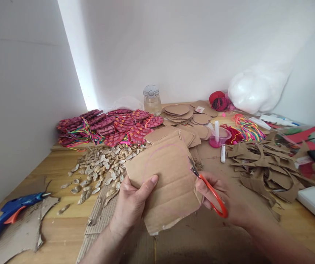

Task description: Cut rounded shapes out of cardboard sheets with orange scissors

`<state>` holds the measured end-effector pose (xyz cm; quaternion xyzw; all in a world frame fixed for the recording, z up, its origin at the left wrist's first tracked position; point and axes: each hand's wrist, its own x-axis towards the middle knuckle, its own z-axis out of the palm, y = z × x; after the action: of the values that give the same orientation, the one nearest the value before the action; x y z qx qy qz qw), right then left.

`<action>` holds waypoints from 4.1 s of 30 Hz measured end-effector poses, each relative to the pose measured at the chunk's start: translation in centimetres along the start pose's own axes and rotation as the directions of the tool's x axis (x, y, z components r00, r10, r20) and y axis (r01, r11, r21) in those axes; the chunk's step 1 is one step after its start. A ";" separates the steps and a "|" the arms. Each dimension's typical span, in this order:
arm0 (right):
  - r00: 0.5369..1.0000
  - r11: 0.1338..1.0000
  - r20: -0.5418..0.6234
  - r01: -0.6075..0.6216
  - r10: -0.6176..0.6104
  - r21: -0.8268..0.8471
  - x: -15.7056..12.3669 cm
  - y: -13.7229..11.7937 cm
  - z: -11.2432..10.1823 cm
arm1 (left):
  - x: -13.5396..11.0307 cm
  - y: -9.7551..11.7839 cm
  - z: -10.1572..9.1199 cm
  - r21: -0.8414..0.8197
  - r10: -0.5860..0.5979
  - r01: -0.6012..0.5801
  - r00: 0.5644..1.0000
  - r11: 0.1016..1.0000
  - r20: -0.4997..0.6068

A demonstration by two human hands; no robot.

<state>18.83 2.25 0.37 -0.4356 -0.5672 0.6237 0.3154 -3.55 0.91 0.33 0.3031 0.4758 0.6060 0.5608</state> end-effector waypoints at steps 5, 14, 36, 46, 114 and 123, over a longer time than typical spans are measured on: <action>1.000 1.000 -0.015 -0.014 0.014 -0.011 0.1 0.2 0.1 | 0.2 -0.4 -0.4 -0.009 0.001 0.000 1.000 1.000 0.029; 0.992 0.956 -0.040 0.103 -0.118 -0.276 0.0 -0.8 -0.6 | -0.2 -0.4 -0.1 0.066 -0.040 0.037 0.999 0.997 0.034; 0.999 0.999 -0.027 -0.031 0.031 -0.024 0.3 -0.3 0.0 | -0.5 -0.9 -0.3 0.060 0.022 -0.022 1.000 0.998 0.012; 0.999 1.000 -0.036 -0.005 0.004 -0.002 0.5 -0.3 0.1 | -0.8 -0.9 0.5 0.030 0.004 -0.003 0.999 1.000 -0.038; 1.000 0.999 0.018 0.021 -0.020 -0.043 0.1 -1.0 -0.6 | -0.3 -1.8 -0.8 0.142 0.090 -0.085 0.996 0.986 -0.029; 1.000 0.999 -0.002 0.029 -0.029 -0.014 0.1 -0.8 -0.6 | -0.3 -2.3 -0.8 0.136 0.098 -0.095 0.995 0.986 -0.014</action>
<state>19.26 2.75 1.10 -0.4301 -0.5774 0.6147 0.3221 -3.33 0.20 -2.02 0.3568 0.5064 0.6020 0.5039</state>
